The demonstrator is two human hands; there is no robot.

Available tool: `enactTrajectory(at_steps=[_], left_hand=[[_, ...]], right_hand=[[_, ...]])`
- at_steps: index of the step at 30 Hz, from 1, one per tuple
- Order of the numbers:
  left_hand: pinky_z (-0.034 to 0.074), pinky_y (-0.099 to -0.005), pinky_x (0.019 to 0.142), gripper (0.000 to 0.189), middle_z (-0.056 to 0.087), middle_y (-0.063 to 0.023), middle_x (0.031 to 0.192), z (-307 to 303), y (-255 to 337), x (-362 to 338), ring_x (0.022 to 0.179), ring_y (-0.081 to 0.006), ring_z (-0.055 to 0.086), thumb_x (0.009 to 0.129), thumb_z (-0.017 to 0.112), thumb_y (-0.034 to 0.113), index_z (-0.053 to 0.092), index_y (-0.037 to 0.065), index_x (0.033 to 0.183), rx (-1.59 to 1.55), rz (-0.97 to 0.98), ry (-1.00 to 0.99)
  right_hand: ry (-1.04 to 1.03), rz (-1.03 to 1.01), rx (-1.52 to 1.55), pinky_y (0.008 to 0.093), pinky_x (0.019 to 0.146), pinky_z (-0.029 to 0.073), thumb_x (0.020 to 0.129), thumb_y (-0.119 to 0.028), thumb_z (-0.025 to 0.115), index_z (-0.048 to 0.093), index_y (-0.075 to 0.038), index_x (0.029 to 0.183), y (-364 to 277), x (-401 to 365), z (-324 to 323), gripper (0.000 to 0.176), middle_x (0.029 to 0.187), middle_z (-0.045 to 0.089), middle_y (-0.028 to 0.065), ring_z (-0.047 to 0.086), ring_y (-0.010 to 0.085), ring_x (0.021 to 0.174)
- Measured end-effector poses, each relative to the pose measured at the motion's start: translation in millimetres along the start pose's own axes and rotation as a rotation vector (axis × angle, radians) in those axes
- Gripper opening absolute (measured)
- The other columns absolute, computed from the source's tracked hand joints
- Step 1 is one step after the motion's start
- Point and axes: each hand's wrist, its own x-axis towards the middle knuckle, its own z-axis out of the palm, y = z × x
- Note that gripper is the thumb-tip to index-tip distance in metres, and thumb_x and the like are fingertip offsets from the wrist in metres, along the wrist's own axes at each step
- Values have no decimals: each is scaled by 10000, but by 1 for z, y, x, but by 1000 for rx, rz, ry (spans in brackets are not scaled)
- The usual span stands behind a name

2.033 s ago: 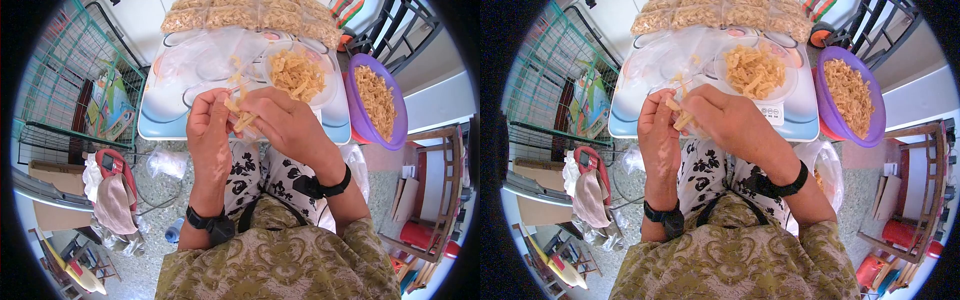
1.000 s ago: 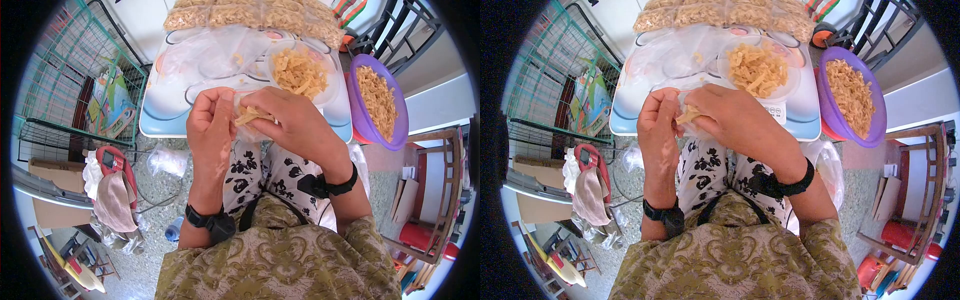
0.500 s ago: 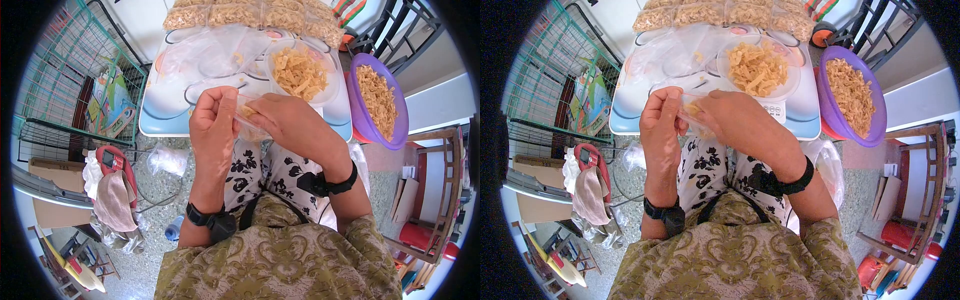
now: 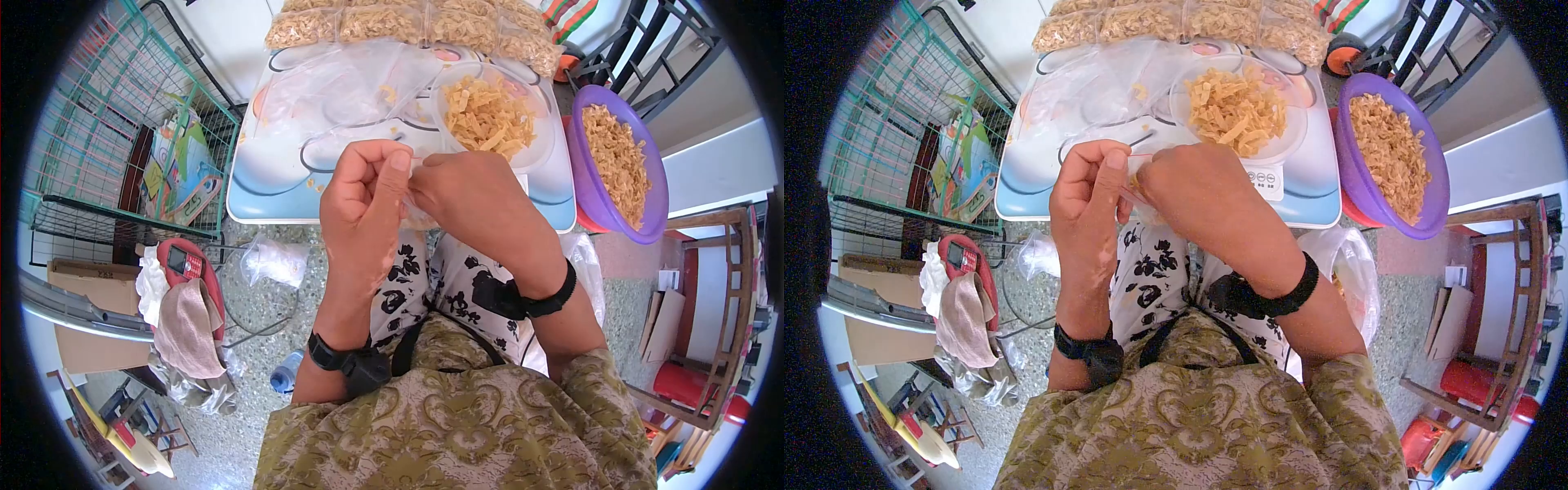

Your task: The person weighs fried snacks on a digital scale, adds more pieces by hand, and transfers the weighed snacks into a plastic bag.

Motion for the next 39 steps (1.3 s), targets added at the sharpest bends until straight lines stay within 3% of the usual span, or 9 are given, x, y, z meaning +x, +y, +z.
enactTrajectory(at_steps=[5,11,14,20,23,25,28,32,39], left_hand=[[338,-158,523,115,597,46,787,-3,0,1,617,14,445,979,609,156,610,47,1015,-12,18,-24],[312,-184,478,173,530,39,694,-10,-1,5,553,-26,411,970,620,221,620,53,1010,-30,12,93],[315,-182,479,182,527,41,698,-6,2,3,552,-25,412,968,624,223,620,49,1020,29,-5,107],[334,-163,507,133,579,47,756,-7,-2,0,592,8,434,974,619,170,610,48,1027,-33,28,10],[313,-186,475,173,521,42,698,-9,2,3,546,-28,402,966,626,210,616,45,1016,-2,17,97],[304,-187,467,176,516,42,705,-11,4,4,542,-23,388,960,636,208,615,43,1017,-45,27,150],[295,-187,460,174,512,43,712,-12,5,5,540,-20,379,958,639,206,616,43,1015,-58,40,179],[292,-186,457,176,507,45,713,-13,3,5,536,-21,378,959,638,209,617,42,1012,-89,43,167],[300,-186,460,168,511,44,710,-10,5,3,546,-21,395,960,635,204,618,44,1008,-48,36,178]], right_hand=[[85,64,99,430,622,498,863,-186,619,640,-48,844,-3,1,1,140,774,637,100,639,327,727],[279,-100,457,416,666,489,886,-127,597,627,-29,875,-6,-1,0,103,789,627,138,621,351,766],[262,-68,462,450,671,510,891,-183,560,618,-47,857,-4,1,7,151,806,627,127,632,360,803],[-56,10,282,457,686,506,904,-178,552,623,-41,897,-2,5,9,155,879,656,142,640,366,835],[38,-42,351,449,695,508,908,-152,538,623,-45,947,-4,2,3,142,918,657,145,643,360,866],[374,-166,451,379,682,511,882,-36,562,627,-29,1009,-1,1,8,143,908,634,150,630,331,748],[419,-90,565,366,743,517,890,-26,562,636,-40,1087,-1,-7,-3,211,980,648,141,649,321,827],[300,19,530,367,796,514,882,-37,584,631,-31,1097,2,-16,-9,220,1043,649,142,642,333,898],[168,-167,386,405,825,519,861,-139,637,608,-13,1106,-7,-20,1,277,1070,631,149,608,344,988]])
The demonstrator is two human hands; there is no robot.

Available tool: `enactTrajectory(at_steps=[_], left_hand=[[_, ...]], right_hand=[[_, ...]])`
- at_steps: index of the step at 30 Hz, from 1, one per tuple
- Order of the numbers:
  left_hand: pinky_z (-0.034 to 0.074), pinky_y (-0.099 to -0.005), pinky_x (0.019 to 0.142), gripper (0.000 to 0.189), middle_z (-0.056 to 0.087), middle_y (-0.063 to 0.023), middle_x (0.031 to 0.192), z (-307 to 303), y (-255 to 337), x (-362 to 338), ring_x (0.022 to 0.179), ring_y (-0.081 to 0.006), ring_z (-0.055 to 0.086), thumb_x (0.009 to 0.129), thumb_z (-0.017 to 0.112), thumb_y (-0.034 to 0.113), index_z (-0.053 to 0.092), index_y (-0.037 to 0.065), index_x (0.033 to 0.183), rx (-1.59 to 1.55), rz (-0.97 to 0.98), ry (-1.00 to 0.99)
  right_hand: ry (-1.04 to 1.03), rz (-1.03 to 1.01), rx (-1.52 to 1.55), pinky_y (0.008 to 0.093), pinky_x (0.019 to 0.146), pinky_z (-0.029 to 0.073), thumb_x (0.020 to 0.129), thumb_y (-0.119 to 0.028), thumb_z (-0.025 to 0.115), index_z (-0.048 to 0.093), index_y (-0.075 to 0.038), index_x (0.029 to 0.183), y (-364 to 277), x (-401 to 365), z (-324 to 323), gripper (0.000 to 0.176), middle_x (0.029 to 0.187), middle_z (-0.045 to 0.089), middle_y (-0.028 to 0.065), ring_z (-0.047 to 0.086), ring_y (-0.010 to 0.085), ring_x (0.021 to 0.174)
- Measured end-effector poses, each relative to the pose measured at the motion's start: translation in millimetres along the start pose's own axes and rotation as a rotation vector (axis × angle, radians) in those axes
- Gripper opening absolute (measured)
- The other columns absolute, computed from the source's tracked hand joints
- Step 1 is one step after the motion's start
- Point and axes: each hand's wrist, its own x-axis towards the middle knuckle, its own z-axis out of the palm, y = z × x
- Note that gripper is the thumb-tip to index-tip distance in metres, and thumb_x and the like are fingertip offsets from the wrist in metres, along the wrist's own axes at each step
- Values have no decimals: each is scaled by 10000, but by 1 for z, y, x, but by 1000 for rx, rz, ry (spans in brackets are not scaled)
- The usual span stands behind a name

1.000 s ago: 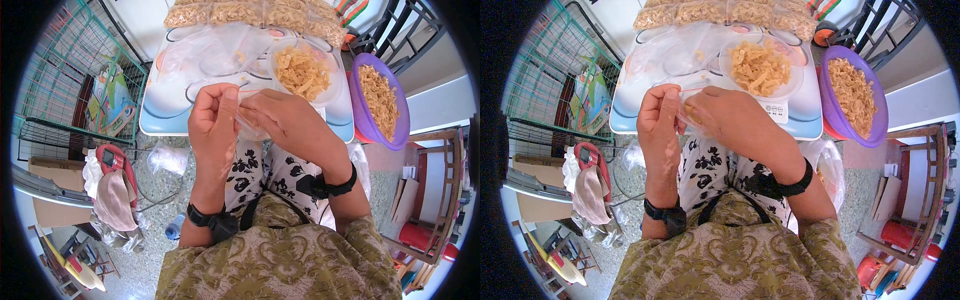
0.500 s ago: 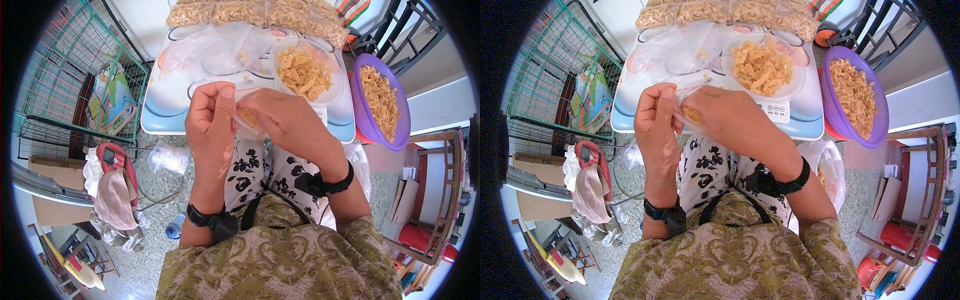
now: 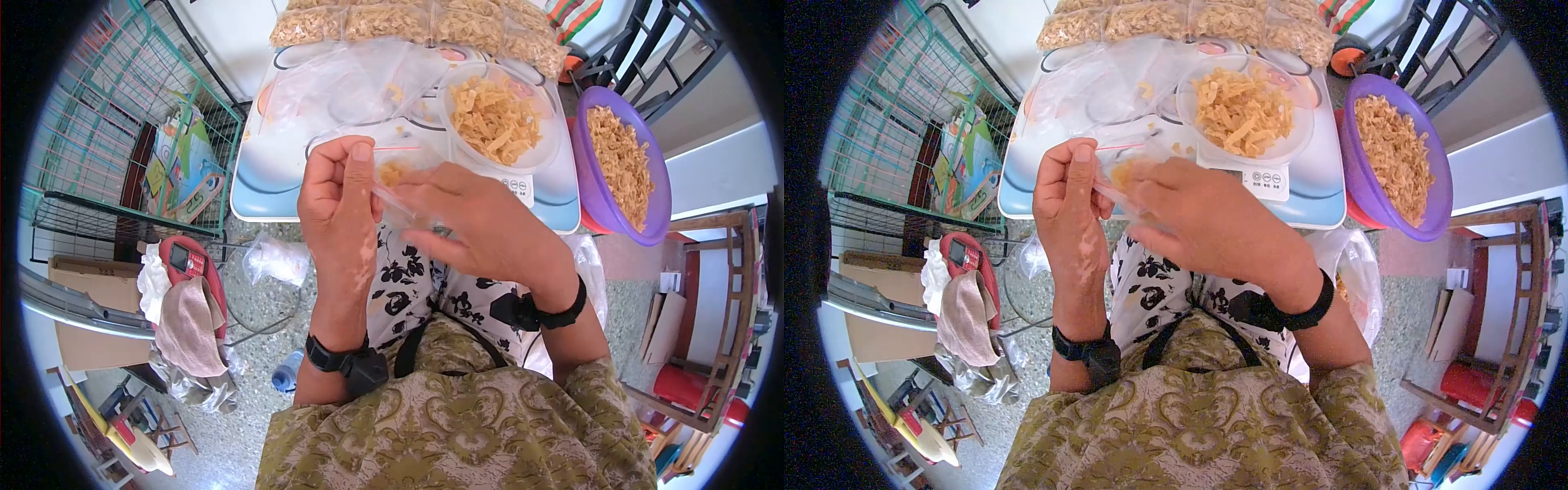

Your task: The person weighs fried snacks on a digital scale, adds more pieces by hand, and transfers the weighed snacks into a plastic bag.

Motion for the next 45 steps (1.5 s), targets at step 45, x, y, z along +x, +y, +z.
enactTrajectory(at_steps=[45], left_hand=[[416,-187,760,204,565,-6,972,-13,14,-5,855,-54,502,967,603,106,572,12,1146,178,237,-67]], right_hand=[[283,210,101,390,579,470,876,-180,652,647,-61,948,-3,22,-3,139,686,619,140,620,307,627]])
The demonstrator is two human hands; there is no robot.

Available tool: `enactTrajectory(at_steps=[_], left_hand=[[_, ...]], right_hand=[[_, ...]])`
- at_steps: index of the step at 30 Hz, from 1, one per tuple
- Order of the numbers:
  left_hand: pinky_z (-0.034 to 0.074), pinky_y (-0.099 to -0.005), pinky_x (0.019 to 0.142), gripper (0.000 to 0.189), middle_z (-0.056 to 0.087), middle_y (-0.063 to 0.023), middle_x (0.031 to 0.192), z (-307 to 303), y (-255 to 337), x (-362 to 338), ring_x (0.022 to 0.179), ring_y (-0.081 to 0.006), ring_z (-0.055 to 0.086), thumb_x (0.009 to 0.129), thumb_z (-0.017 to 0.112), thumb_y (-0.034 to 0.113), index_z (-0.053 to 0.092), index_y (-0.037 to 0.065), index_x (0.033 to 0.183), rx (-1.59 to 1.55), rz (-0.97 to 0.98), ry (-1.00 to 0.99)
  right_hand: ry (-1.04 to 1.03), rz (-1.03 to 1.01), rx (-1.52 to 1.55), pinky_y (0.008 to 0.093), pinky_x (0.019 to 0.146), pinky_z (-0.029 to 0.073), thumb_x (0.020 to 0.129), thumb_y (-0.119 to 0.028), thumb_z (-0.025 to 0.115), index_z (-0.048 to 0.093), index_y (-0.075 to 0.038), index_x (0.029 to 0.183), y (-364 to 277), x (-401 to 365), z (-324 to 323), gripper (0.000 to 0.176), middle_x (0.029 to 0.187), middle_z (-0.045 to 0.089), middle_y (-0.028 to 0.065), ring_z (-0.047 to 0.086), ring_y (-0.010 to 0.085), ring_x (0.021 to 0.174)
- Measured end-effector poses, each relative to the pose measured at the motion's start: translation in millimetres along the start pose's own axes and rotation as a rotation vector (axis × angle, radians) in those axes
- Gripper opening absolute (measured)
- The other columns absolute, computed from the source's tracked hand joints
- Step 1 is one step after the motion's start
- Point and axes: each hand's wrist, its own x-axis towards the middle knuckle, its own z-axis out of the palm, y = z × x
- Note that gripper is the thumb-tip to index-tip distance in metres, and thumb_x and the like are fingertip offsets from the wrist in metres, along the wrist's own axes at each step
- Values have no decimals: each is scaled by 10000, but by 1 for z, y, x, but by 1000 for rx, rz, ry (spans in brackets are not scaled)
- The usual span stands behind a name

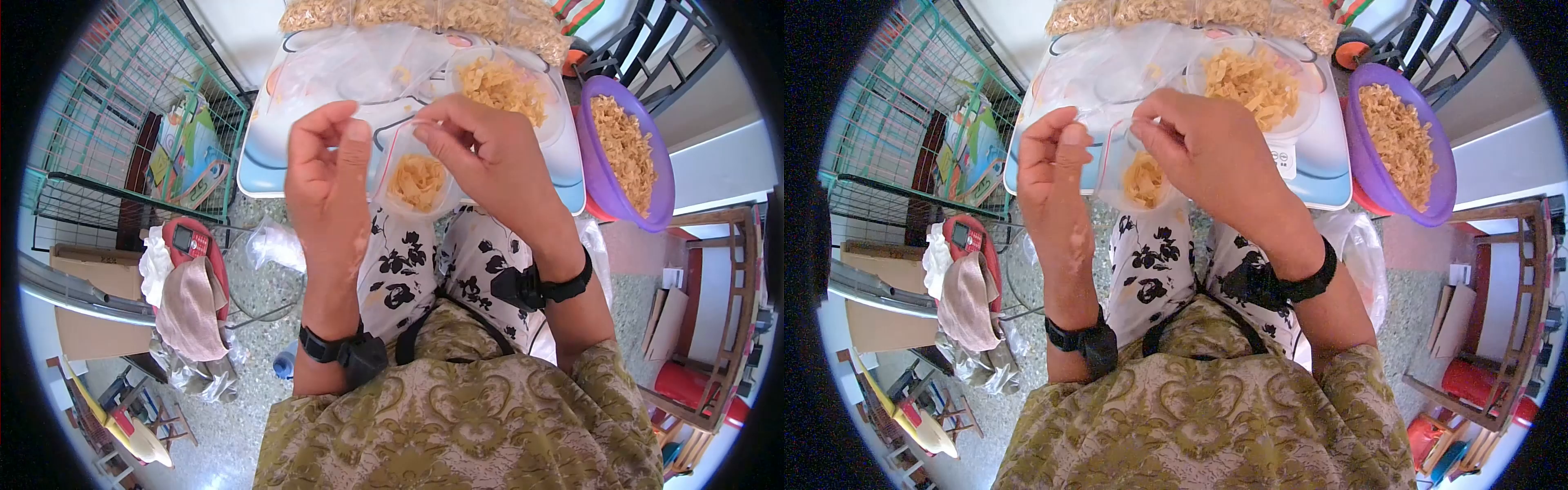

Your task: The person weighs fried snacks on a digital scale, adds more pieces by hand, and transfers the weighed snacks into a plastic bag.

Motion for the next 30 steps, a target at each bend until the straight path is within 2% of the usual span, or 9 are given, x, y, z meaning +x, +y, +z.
enactTrajectory(at_steps=[1,2,8,10,13,16,18,21,30], left_hand=[[417,-182,762,201,540,-3,1004,-3,0,2,867,-45,479,961,615,92,566,13,1139,38,29,56],[408,-201,726,176,576,-9,870,-2,-2,4,798,-72,517,975,599,161,608,20,1079,126,118,165],[296,-192,514,177,507,24,714,-25,-3,3,572,-32,402,985,600,215,592,40,958,88,89,165],[280,-188,486,180,508,28,705,-26,-1,3,545,-26,388,988,597,218,589,42,950,56,52,120],[258,-187,454,203,515,32,688,-13,4,2,518,-23,383,981,608,238,580,42,934,88,-79,103],[297,-184,463,203,539,28,693,-8,1,1,534,-23,423,969,625,234,584,37,950,245,-240,42],[405,-185,555,255,620,-4,730,-10,-8,-1,626,-37,527,918,700,209,563,1,971,275,-257,-90],[429,-187,532,163,643,-20,813,-8,-10,-2,627,-46,551,933,650,146,610,16,1024,222,-236,-30],[431,-182,652,248,654,-18,927,-2,-15,2,746,-42,539,943,638,129,635,-17,1143,173,-40,36]], right_hand=[[58,33,42,382,548,458,893,-183,644,646,-58,948,0,0,1,136,659,608,144,608,305,585],[58,37,44,382,548,458,893,-183,644,646,-58,948,0,1,3,136,659,608,144,608,305,585],[232,120,167,303,511,413,930,-174,612,637,-37,943,3,7,10,140,605,560,93,537,161,522],[196,175,216,184,564,392,972,-161,597,633,-31,1026,0,7,11,145,679,573,-43,504,13,624],[267,120,242,293,498,404,933,-157,608,616,-39,962,4,8,21,122,601,566,65,517,123,519],[249,98,290,296,502,411,931,-145,606,599,-41,970,3,4,25,112,607,576,78,539,128,520],[230,119,281,297,503,415,929,-140,606,592,-38,963,3,2,26,108,611,583,84,552,132,524],[225,167,272,300,504,423,923,-131,608,579,-34,953,0,-1,24,105,618,597,91,567,143,527],[185,261,214,301,505,443,895,-126,631,568,-29,979,5,-14,9,143,667,625,92,581,181,540]])
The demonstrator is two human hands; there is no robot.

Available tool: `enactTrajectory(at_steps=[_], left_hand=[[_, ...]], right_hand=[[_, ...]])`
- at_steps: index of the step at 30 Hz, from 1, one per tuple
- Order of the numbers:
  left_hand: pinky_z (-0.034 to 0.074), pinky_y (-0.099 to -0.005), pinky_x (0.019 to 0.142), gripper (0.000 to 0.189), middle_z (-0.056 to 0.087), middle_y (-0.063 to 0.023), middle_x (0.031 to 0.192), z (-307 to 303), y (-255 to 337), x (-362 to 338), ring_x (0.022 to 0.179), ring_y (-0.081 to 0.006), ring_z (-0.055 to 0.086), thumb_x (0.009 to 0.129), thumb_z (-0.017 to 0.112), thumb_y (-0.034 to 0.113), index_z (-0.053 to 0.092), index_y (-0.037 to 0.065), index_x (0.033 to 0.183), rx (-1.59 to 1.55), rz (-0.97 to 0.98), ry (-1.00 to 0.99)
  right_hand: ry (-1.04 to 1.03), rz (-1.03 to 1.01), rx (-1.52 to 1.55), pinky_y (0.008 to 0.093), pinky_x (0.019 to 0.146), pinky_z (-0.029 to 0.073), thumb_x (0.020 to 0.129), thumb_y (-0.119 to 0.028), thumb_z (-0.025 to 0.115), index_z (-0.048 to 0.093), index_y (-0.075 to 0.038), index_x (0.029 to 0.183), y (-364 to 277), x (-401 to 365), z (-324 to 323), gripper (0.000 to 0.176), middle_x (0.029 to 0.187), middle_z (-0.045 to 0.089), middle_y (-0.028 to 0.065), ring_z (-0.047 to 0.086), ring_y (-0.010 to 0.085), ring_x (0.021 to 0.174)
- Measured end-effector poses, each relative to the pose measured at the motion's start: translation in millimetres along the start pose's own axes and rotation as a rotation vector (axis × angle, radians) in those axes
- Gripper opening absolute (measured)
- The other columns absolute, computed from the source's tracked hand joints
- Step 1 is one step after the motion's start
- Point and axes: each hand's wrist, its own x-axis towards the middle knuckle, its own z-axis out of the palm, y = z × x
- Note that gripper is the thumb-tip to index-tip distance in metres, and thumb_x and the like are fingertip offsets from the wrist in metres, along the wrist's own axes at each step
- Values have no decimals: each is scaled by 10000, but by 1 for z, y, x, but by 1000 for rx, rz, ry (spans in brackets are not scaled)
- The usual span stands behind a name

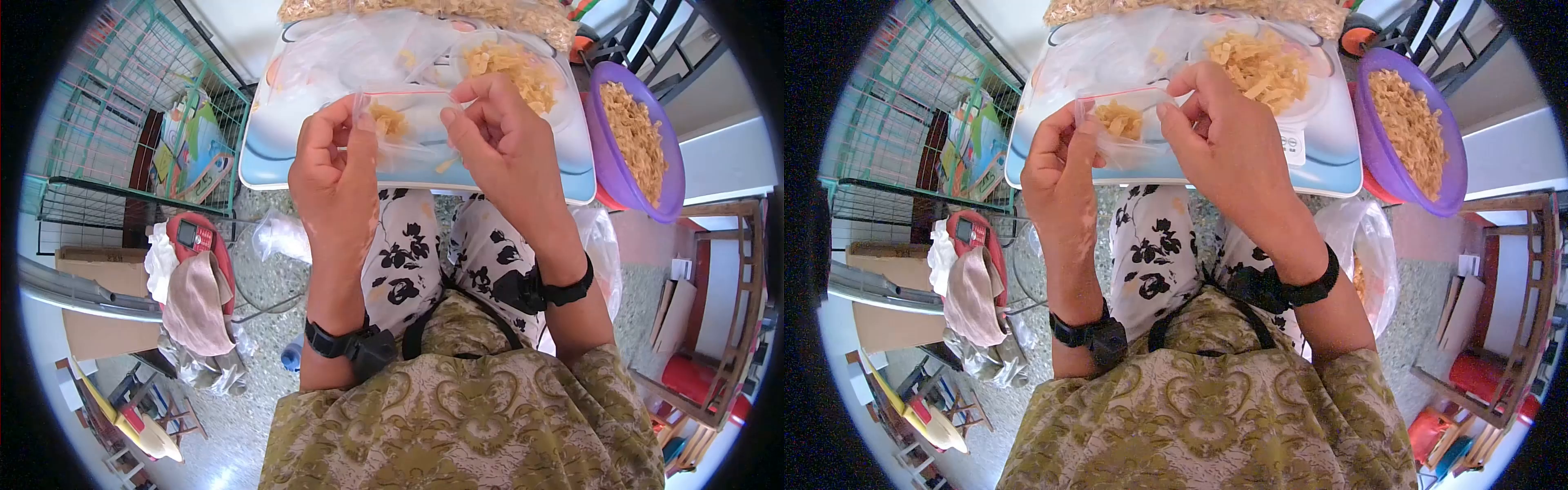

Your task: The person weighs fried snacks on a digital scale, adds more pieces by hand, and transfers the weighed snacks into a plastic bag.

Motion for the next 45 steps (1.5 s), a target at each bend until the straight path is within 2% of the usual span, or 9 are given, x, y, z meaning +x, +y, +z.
enactTrajectory(at_steps=[2,7,10,13,19,22,34,41,45], left_hand=[[424,-181,652,252,651,-14,932,3,-4,0,743,-40,527,946,638,135,633,-16,1147,0,1,-11],[492,-204,735,215,629,-33,968,8,-1,0,833,-60,576,948,628,98,601,-18,1128,-74,-22,-41],[494,-207,734,205,637,-37,946,12,-4,1,822,-66,583,939,631,83,595,-10,1118,-113,49,-39],[494,-209,739,185,640,-39,938,14,-1,-1,818,-72,589,925,630,63,598,-7,1094,-54,70,-22],[487,-210,737,184,639,-35,936,7,1,-1,810,-70,584,905,616,17,601,-4,1087,45,149,-14],[478,-198,729,172,638,-28,922,4,-2,4,802,-60,574,909,606,10,607,-1,1081,-40,139,88],[401,-179,606,222,605,20,862,11,-6,1,722,-31,517,939,665,215,638,31,1062,85,-24,-70],[389,-176,543,195,590,20,759,13,-12,9,639,-31,508,950,653,217,615,34,1005,121,-32,-49],[395,-182,520,172,580,13,739,15,-21,15,594,-33,496,961,634,191,595,26,995,-40,-17,-8]], right_hand=[[-14,-13,-20,296,508,449,884,-124,641,574,-32,987,1,-3,-5,153,721,639,96,591,182,566],[173,-522,-303,341,547,510,856,-75,622,596,-40,1008,-15,-10,-20,158,1003,633,108,649,221,719],[10,-682,-317,320,565,485,832,31,616,614,-39,1081,-19,-10,-14,259,1009,658,92,619,235,665],[-197,-392,-500,410,616,521,808,14,582,594,-38,1096,-23,-18,-2,293,1063,650,129,648,345,743],[-520,-149,-830,448,663,535,815,-13,513,581,-46,1060,-15,-13,-3,257,1098,633,136,661,351,875],[-451,-225,-807,437,682,541,811,-6,527,593,-39,1049,-14,-10,-2,249,1157,626,122,660,341,896],[-183,-449,-641,421,769,561,805,-78,592,665,-12,1017,9,1,9,233,1376,493,195,585,324,1111],[-268,-487,-541,405,818,545,823,-67,568,630,-14,1056,15,8,5,248,1373,511,173,613,345,1076],[-103,-520,-313,391,782,546,829,-1,579,634,-50,1093,18,10,-24,274,1256,598,130,650,304,937]])
